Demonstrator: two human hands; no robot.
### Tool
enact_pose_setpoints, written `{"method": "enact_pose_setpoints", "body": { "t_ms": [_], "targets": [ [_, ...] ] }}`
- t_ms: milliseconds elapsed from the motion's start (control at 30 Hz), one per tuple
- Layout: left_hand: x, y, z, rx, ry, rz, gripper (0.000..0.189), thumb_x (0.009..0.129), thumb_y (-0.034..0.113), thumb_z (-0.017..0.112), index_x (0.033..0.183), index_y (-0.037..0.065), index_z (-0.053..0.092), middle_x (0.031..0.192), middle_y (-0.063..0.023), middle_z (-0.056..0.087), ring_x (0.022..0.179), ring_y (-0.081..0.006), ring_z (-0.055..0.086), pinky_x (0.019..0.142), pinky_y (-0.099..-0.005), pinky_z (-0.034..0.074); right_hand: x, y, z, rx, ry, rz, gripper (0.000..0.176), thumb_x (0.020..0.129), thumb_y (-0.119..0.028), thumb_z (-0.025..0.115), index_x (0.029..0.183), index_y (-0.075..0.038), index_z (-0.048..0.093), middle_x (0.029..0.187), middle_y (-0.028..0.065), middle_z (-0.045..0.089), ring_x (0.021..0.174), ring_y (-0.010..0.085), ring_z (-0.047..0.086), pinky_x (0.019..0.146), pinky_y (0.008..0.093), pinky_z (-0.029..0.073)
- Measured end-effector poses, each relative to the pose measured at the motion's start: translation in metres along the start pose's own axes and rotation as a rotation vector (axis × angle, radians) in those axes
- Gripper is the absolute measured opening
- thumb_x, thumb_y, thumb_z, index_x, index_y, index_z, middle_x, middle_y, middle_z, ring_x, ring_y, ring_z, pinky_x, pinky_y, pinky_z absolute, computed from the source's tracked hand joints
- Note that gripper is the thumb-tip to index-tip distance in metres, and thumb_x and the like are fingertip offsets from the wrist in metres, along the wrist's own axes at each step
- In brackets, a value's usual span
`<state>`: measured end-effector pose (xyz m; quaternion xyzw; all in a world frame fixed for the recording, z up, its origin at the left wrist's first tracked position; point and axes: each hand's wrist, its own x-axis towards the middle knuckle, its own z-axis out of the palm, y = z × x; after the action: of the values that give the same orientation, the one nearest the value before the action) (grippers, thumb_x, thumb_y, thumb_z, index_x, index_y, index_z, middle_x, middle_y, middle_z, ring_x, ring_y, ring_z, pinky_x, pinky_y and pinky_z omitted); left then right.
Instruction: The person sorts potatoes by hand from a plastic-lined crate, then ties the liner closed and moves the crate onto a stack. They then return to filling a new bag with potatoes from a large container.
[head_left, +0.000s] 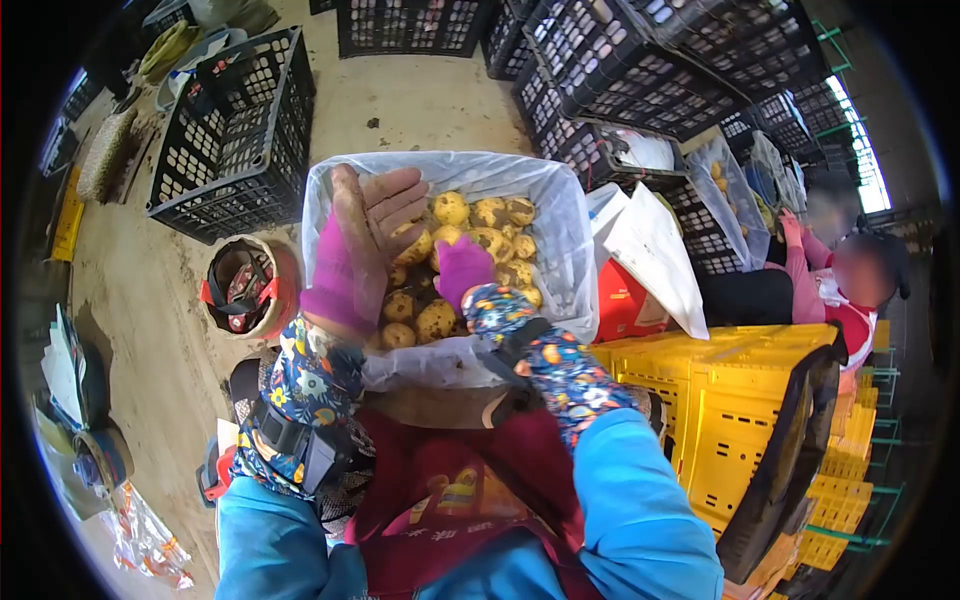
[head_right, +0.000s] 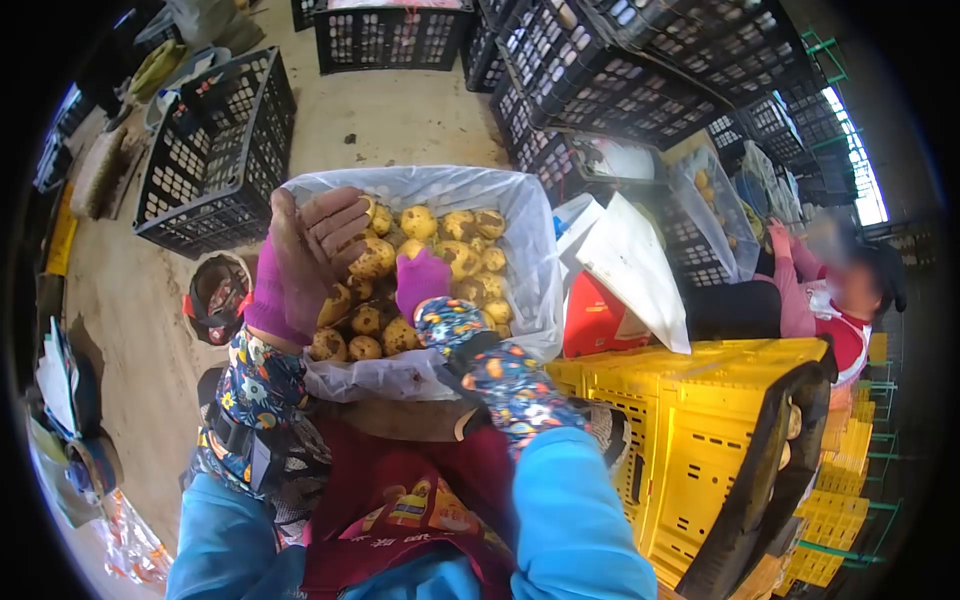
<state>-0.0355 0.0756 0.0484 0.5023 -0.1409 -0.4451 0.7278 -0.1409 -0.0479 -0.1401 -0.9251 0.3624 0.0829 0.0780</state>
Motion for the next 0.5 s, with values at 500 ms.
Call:
{"method": "enact_pose_setpoints", "body": {
  "t_ms": [500],
  "targets": [
    [-0.019,-0.035,0.015,0.02,-0.119,-0.329,0.072,0.089,0.048,0.063,0.146,0.012,0.036,0.134,-0.0053,0.049,0.119,-0.0212,0.053,0.096,-0.0418,0.045,-0.045,0.074,-0.104,1.47,0.152,-0.157,0.055,0.074,-0.016,0.083,0.121,-0.003,0.057,0.113,0.0107,0.062,0.104,0.0164,0.061,0.091,0.0302,0.05]
  ]
}}
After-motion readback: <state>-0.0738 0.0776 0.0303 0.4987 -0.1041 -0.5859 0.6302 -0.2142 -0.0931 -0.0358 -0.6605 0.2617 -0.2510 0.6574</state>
